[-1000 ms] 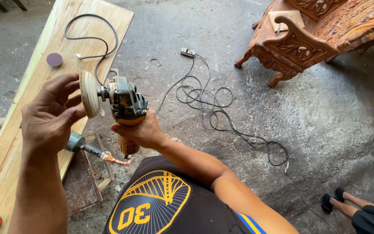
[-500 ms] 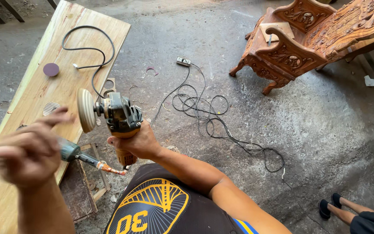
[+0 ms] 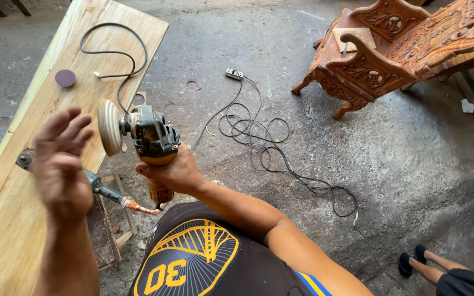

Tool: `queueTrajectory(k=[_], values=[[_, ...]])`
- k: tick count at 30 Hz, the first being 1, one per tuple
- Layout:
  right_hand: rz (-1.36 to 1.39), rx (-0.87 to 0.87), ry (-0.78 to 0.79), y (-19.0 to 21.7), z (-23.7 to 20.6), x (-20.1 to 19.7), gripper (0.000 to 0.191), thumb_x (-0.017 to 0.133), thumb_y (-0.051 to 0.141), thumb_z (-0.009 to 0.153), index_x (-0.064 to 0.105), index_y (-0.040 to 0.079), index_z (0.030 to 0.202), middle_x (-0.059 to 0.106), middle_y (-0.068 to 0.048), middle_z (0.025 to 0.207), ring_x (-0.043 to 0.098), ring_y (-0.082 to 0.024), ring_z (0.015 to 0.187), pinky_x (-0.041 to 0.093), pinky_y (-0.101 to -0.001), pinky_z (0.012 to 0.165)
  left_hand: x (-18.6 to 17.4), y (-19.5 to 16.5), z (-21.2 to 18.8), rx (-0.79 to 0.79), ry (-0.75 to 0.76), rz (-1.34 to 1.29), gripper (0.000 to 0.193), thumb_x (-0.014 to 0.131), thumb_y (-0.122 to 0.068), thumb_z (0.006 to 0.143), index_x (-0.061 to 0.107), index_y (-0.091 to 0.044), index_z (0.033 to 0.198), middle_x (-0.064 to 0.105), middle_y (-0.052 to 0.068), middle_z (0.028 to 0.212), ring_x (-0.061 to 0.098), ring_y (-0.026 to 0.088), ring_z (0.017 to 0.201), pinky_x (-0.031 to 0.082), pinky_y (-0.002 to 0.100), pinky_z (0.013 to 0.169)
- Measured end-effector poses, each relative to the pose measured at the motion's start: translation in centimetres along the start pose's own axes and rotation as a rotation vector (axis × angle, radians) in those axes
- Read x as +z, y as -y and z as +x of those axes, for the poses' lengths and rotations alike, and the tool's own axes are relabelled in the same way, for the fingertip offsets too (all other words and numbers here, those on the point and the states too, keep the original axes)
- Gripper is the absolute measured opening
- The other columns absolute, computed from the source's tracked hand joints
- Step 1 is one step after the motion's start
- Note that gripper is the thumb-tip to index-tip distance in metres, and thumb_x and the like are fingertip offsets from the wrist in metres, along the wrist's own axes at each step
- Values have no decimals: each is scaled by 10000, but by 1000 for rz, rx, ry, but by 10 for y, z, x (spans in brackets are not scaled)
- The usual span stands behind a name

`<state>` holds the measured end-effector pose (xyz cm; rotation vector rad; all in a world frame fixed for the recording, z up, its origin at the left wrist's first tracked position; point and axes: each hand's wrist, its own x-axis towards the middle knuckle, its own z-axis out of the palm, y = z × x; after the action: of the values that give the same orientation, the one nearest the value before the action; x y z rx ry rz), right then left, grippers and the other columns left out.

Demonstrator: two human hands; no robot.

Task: The person holds a round rubber sanding pad and presses a cardboard disc onto its adhesive face, then handles sanding discs and compares them with a round wooden piece. They pick up an angle grinder, plug its power cord into an outlet strip on the floor, and continue fitting the disc to the pad.

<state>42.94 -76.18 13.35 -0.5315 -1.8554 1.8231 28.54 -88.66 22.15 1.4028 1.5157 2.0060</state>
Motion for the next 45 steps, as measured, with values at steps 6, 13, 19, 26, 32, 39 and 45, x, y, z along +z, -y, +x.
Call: queueTrajectory(k=[6, 13, 19, 26, 32, 39, 45], values=[[218, 19, 17, -1, 2, -2, 329, 851, 219, 822, 707, 54, 1068, 778, -46, 949, 755, -132, 875, 643, -339, 817, 8, -8, 7, -8, 52, -2, 604, 480, -567, 1117, 567, 20, 1231, 529, 249, 1450, 512, 364, 1404, 405, 464, 1229], [311, 64, -74, -18, 6, -4, 314, 863, 128, 828, 705, 11, 1072, 752, -67, 986, 728, -162, 887, 625, -358, 824, -7, 20, 1, -245, 171, 113, 905, 457, -784, 948, 522, -38, 1455, 457, 241, 1620, 402, 347, 1580, 305, 493, 1329], [685, 24, -156, -28, 12, -10, 422, 837, 118, 874, 654, -8, 1233, 712, -103, 1132, 702, -201, 1016, 591, -384, 934, 34, 35, -17, -613, 380, 473, 1235, 778, -580, 689, 178, -86, 1649, 530, 249, 1468, 508, 356, 1348, 380, 460, 1136], [1164, 57, 264, -7, 19, -45, 881, 528, 725, 943, 561, -14, 1422, 666, -184, 1287, 658, -296, 1194, 496, -440, 1107, 62, 50, -35, -1040, 358, 459, 643, 864, -187, 703, 619, -37, 1277, 787, 162, 952, 771, 257, 830, 631, 408, 738], [1190, 36, 236, -12, 22, -57, 769, 499, 638, 996, 547, 7, 1433, 659, -172, 1260, 665, -334, 1069, 530, -477, 999, 64, 56, -44, -883, 439, 494, 663, 891, -191, 696, 616, -42, 1280, 799, 151, 1090, 777, 235, 995, 621, 399, 851], [1089, 58, 173, -39, 13, -53, 774, 571, 596, 1006, 526, -21, 1470, 681, -198, 1258, 697, -317, 1111, 558, -482, 1022, 36, 27, 6, -289, 168, -5, 783, 606, -393, 1061, 271, -47, 1679, 381, 286, 1697, 424, 371, 1573, 381, 430, 1282], [1112, 104, 207, -42, 8, -42, 732, 586, 540, 1005, 496, 22, 1514, 656, -172, 1342, 695, -308, 1134, 555, -468, 1030, 58, 13, 6, -616, -13, 398, 708, 573, -432, 1032, 495, -63, 1630, 693, 245, 1291, 637, 360, 1030, 527, 389, 912]])
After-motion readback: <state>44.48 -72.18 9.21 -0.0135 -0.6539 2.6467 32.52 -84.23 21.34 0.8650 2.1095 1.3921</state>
